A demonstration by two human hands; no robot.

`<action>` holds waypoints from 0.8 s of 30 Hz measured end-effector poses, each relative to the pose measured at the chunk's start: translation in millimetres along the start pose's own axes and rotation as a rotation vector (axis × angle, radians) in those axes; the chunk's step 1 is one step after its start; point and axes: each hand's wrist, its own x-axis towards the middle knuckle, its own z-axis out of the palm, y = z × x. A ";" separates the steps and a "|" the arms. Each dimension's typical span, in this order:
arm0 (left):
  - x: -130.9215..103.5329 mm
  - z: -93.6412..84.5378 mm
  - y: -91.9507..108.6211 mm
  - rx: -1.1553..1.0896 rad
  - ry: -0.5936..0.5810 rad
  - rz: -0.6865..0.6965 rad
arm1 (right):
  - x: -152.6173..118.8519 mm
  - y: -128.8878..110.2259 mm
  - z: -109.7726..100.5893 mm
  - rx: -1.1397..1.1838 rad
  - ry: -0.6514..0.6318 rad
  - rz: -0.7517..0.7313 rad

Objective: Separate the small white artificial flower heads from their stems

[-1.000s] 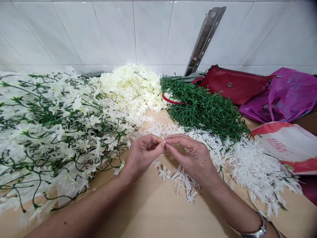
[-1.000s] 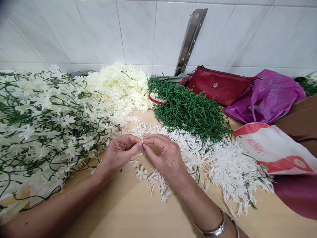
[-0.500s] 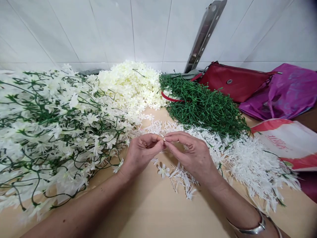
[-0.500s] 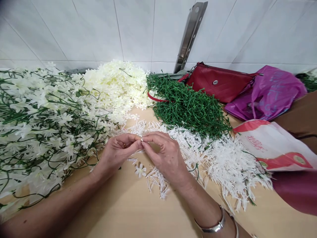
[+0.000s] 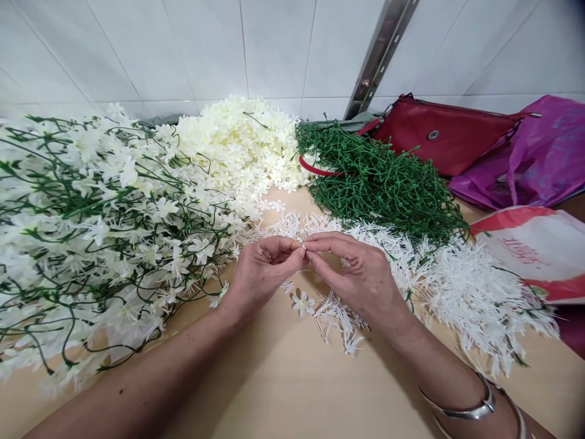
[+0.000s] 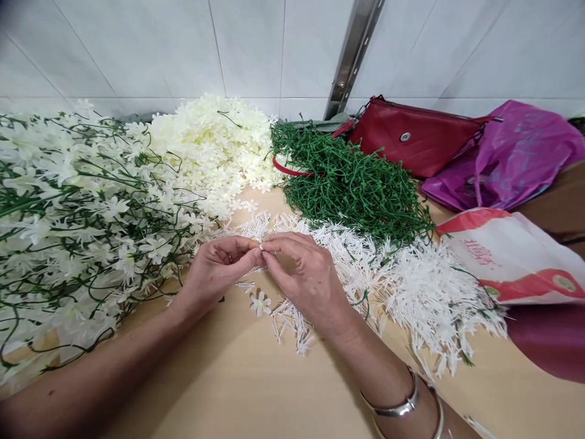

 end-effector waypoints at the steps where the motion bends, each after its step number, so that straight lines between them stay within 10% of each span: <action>1: -0.1 0.2 0.3 -0.003 0.001 -0.002 | 0.1 -0.4 -0.1 0.000 0.001 0.000; 24: -1.6 -2.1 -7.1 0.111 -0.025 0.111 | -0.9 -0.8 0.5 0.013 0.004 0.077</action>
